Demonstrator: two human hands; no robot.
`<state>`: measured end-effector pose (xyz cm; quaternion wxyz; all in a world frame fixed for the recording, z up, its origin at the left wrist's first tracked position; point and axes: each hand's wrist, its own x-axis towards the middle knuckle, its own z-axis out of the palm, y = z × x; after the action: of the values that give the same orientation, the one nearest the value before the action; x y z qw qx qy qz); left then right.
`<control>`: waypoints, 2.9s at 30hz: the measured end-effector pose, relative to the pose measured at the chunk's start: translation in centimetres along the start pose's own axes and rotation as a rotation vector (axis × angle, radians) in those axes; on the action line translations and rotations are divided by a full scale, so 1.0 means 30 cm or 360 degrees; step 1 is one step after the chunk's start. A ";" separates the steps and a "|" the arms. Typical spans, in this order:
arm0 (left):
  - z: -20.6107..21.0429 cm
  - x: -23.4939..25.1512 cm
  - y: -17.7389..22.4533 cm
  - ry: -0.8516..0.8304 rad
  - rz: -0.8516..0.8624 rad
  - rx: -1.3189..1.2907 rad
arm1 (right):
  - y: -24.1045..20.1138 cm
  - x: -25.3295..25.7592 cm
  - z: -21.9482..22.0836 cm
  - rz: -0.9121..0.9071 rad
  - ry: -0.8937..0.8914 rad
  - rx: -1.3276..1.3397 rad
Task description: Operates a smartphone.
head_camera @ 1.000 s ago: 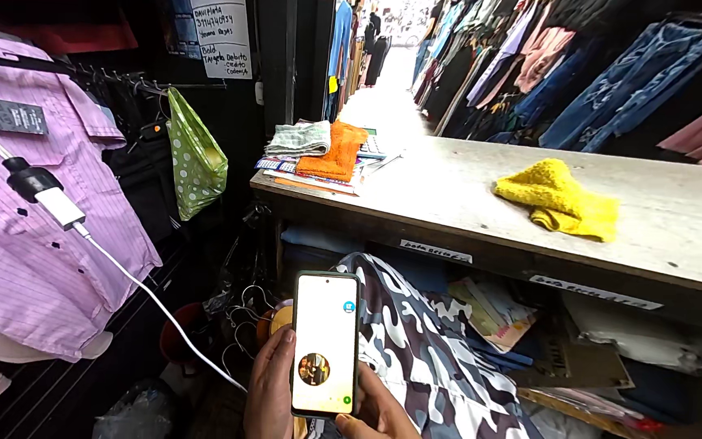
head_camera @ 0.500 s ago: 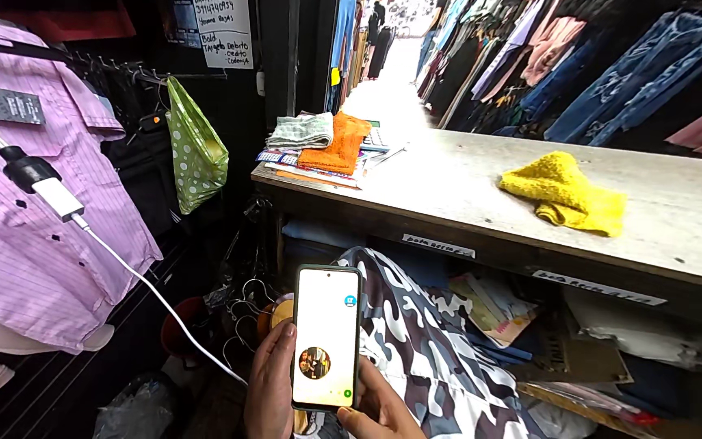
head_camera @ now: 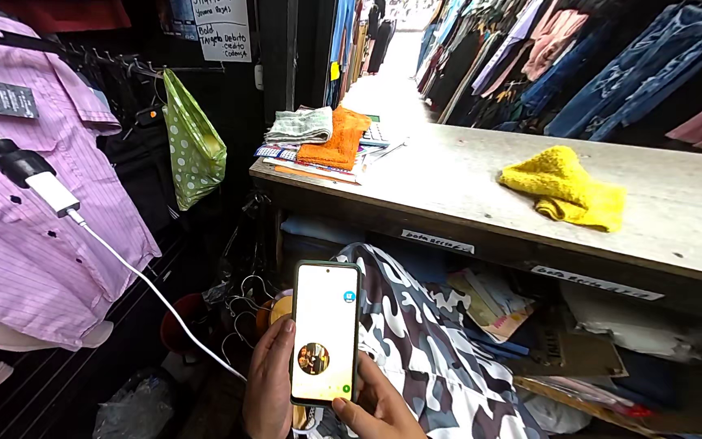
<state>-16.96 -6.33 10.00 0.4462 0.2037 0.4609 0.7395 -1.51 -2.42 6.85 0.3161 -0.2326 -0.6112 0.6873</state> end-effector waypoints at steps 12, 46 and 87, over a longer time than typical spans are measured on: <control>0.005 0.000 0.003 -0.0005 -0.0015 -0.0005 | -0.015 0.002 0.000 -0.0001 0.0039 -0.0046; 0.009 -0.002 0.004 -0.0017 0.0060 0.0055 | -0.020 0.002 -0.001 -0.0127 0.0072 -0.0081; -0.019 -0.002 -0.016 -0.0025 -0.0024 -0.0026 | -0.007 0.001 0.006 -0.0038 0.0073 -0.0064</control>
<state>-17.10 -6.57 9.31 0.4572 0.2024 0.4530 0.7381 -1.63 -2.51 7.08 0.3333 -0.2473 -0.6202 0.6656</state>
